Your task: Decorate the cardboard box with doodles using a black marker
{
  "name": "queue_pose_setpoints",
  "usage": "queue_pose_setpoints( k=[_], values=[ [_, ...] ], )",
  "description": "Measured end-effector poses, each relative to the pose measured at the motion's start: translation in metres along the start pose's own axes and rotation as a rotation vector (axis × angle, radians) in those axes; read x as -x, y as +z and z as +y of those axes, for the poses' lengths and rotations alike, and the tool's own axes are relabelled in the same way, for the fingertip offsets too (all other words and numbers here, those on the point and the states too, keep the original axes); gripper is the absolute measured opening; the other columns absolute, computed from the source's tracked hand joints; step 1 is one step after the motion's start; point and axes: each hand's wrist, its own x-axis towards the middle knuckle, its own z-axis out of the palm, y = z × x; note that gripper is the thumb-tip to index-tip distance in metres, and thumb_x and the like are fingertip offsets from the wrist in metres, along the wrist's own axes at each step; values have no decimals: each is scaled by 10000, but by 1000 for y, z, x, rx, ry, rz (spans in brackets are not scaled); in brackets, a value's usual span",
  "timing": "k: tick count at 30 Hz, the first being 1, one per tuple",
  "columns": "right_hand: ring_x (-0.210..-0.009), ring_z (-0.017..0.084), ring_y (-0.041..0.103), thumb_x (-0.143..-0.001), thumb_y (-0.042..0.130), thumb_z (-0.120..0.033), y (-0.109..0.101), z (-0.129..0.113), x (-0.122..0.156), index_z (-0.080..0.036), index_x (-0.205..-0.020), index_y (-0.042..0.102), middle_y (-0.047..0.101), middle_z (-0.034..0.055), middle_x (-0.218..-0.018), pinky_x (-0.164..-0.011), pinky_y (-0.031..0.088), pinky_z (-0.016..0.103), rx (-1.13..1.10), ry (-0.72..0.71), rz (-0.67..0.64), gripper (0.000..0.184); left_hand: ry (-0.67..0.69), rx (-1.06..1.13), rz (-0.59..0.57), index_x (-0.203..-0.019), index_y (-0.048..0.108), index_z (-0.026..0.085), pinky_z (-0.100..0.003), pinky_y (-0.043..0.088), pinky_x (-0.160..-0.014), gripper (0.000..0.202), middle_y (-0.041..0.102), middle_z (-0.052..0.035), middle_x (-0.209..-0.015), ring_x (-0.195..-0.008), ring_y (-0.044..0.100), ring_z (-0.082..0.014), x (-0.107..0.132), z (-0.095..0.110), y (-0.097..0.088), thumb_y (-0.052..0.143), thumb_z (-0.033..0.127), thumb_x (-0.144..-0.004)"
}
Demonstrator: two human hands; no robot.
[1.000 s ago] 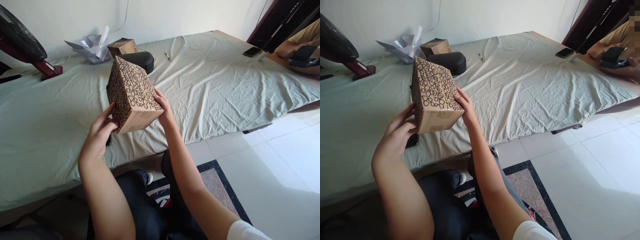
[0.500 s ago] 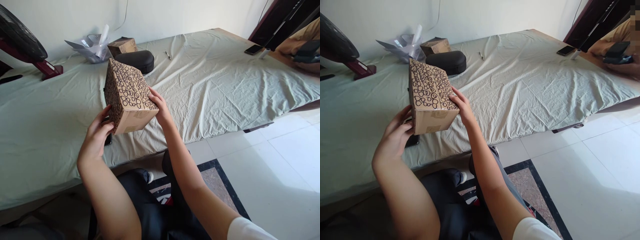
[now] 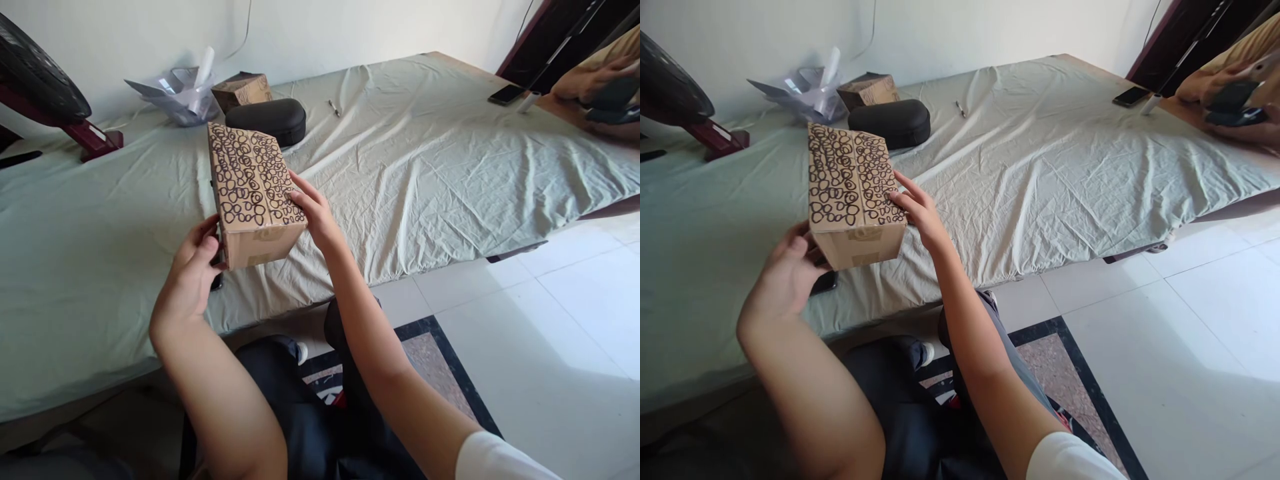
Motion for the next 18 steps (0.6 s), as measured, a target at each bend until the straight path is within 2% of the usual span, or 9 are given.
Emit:
queue_pose_setpoints(
  k=[2, 4, 7, 11, 16, 18],
  values=[
    [-1470, 362, 695, -813, 882, -719, 1, -2, 2, -324, -1586, 675, 827, 44, -1344, -1275, 583, 580, -1, 8, -40, 892, 26, 59, -9, -1315, 738, 261, -478, 654, -1074, 687, 685, -170, -1617, -1528, 626, -392, 2, 3, 9, 870, 759, -859],
    [-1454, 361, 702, -814, 895, -723, 2, -5, 3, -337, -1596, 665, 826, 41, -1342, -1264, 591, 593, -2, -1, -80, 901, 48, 82, 1, -1259, 700, 265, -505, 623, -1147, 710, 708, -166, -1570, -1571, 597, -385, 4, 7, 17, 880, 801, -831],
    [-1435, 356, 712, -815, 898, -736, 2, -7, 5, -365, -1609, 648, 824, 29, -1359, -1260, 591, 595, -3, -12, -107, 912, 64, 94, 45, -1220, 666, 277, -522, 594, -1200, 710, 726, -147, -1531, -1590, 585, -370, 4, 10, 22, 946, 759, -781],
    [-1409, 341, 728, -813, 901, -738, 2, -6, 5, -374, -1634, 622, 825, 16, -1349, -1252, 593, 575, 8, -3, -116, 940, 76, 82, 79, -1210, 663, 278, -570, 588, -1211, 709, 730, -142, -1518, -1593, 573, -385, 3, 9, 19, 983, 709, -748],
    [-1361, 333, 737, -869, 855, -743, 1, -3, 5, -383, -1666, 585, 824, 20, -1307, -1192, 615, 546, 40, -43, -136, 915, 88, 111, 20, -1287, 701, 286, -575, 563, -1255, 696, 709, -137, -1566, -1611, 561, -389, 3, 10, 18, 960, 695, -788],
    [-1345, 325, 732, -920, 779, -772, -2, 0, 2, -371, -1741, 487, 804, 37, -1338, -1171, 615, 529, 115, -77, -196, 959, 100, 114, -9, -1361, 710, 293, -589, 532, -1294, 758, 709, -141, -1572, -1605, 572, -393, 4, 10, 18, 928, 754, -800]
  ],
)
